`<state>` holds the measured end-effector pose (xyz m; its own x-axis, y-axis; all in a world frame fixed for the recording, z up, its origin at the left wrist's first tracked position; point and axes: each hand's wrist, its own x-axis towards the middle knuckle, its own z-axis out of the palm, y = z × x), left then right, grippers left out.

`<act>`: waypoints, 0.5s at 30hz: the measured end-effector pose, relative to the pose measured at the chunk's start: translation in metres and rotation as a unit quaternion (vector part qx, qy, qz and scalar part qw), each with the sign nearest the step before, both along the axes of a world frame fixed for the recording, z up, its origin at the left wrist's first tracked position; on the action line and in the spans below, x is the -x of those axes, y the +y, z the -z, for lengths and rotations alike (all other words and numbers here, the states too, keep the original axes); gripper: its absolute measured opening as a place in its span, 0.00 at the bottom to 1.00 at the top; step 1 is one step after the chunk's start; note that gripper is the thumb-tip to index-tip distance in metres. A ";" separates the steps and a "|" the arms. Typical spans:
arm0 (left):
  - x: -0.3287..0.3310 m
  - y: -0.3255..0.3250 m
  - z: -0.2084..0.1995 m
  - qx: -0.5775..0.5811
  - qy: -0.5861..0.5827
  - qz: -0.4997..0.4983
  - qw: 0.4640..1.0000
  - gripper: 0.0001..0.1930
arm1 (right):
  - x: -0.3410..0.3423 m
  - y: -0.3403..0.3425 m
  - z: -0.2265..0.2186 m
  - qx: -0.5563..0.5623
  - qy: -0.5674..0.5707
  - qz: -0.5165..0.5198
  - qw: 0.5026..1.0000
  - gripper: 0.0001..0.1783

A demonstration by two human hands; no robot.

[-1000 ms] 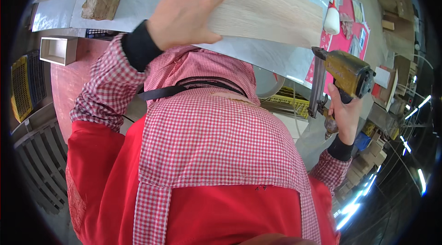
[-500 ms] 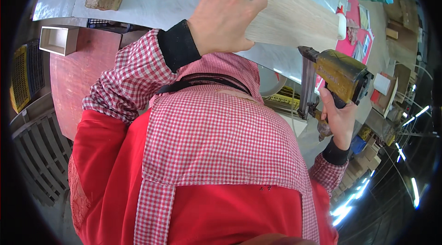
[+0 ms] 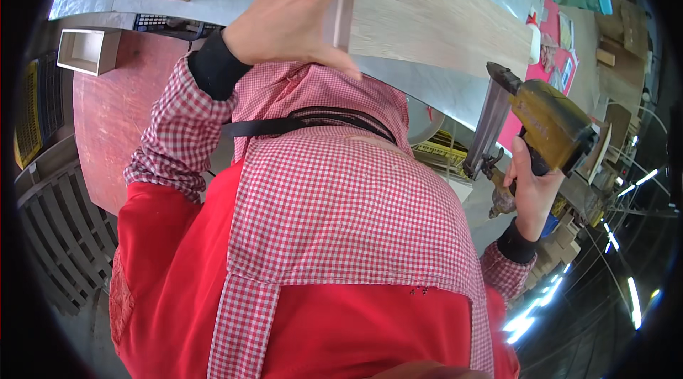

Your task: The recorder is assembling wooden boxes by applying glue to the edges and using a pneumatic nail gun to secure the pieces together.

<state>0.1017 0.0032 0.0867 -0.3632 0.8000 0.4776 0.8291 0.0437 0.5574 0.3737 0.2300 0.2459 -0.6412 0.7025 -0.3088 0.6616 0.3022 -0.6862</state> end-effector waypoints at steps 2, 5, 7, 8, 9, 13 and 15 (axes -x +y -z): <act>0.001 -0.011 0.003 0.042 -0.097 0.014 0.994 0.69 | 0.005 -0.005 -0.001 0.003 -0.016 -0.007 1.000 0.16; -0.006 0.008 0.039 -0.029 -0.241 0.051 0.969 0.71 | 0.017 -0.021 -0.001 0.014 -0.038 -0.047 0.998 0.18; -0.013 0.021 0.057 -0.048 -0.200 0.009 0.979 0.65 | 0.025 -0.033 0.000 0.016 -0.066 -0.090 0.994 0.19; -0.017 0.026 0.061 -0.067 -0.155 -0.022 0.985 0.59 | 0.026 -0.034 0.002 0.017 -0.069 -0.099 0.993 0.19; -0.021 0.029 0.062 -0.068 -0.158 -0.030 0.985 0.59 | 0.026 -0.034 0.008 0.000 -0.062 -0.145 0.988 0.19; -0.028 0.037 0.064 -0.056 -0.115 -0.081 0.988 0.70 | 0.027 -0.041 0.020 -0.026 -0.048 -0.216 0.975 0.19; -0.029 0.037 0.065 -0.067 -0.116 -0.082 0.988 0.69 | 0.029 -0.045 0.020 -0.004 -0.050 -0.186 0.981 0.20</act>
<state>0.1305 0.0407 0.0218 -0.5940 0.6569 0.4643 0.6668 0.0792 0.7410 0.3448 0.1851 0.2256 -0.8207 0.4278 -0.3787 0.5682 0.5418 -0.6194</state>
